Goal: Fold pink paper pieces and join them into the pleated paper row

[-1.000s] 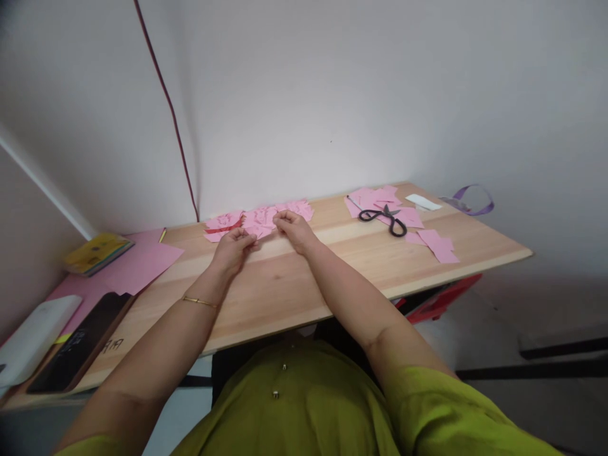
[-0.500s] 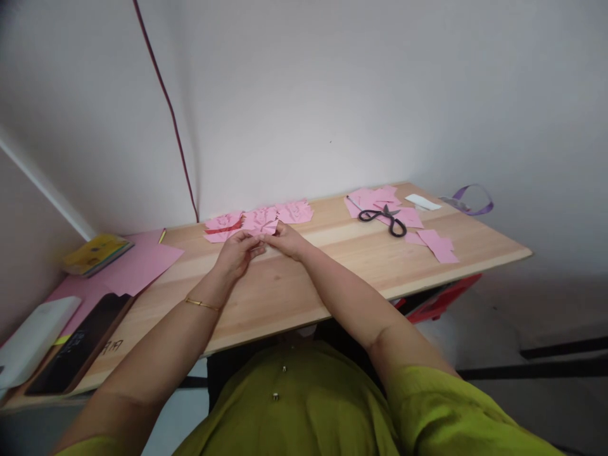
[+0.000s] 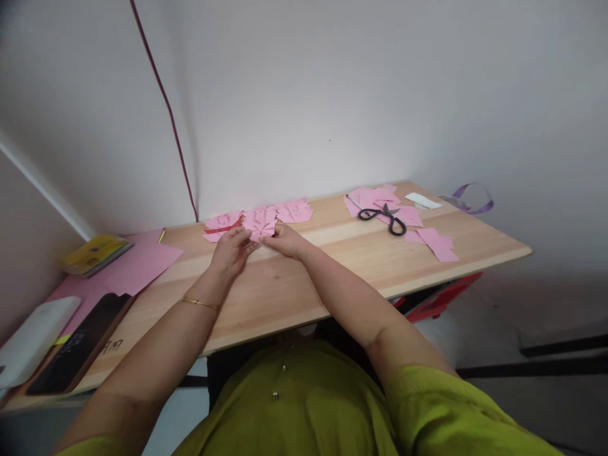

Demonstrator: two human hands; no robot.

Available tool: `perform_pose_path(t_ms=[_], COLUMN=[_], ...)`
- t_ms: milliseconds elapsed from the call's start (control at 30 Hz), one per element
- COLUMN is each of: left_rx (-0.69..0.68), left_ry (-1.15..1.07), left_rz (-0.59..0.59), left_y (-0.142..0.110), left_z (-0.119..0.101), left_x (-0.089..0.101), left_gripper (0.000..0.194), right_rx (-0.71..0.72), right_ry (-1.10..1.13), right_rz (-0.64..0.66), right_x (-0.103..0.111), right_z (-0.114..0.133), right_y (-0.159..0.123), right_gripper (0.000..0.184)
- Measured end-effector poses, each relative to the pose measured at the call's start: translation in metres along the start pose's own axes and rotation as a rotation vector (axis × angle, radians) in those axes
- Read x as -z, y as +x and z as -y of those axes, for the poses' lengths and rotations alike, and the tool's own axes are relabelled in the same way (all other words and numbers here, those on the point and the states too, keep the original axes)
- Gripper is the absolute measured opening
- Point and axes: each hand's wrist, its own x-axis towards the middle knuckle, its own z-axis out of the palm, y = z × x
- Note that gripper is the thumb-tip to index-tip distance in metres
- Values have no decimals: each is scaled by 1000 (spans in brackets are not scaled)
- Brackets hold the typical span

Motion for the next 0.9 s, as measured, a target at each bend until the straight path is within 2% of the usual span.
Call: perform_pose_path(t_ms=[500,600,767,900], left_rx=[-105,-70,36,-33], left_ry=[16,6,126,242], left_rz=[-81,-56,82,55], left_y=[3,4,3,5], left_z=[0,-2,4,12], left_x=[1,2,3,5], left_gripper=[33,35,37,35], right_rx=[-23,-14,-48,-64], right_ry=[34,60,35,-13], right_rz=[45,37,2,-27], right_x=[0,-1,-1,-3], right_z=[-4,-5,-4,0], right_y=[2,2,2,2], right_gripper=[35,35,32,30])
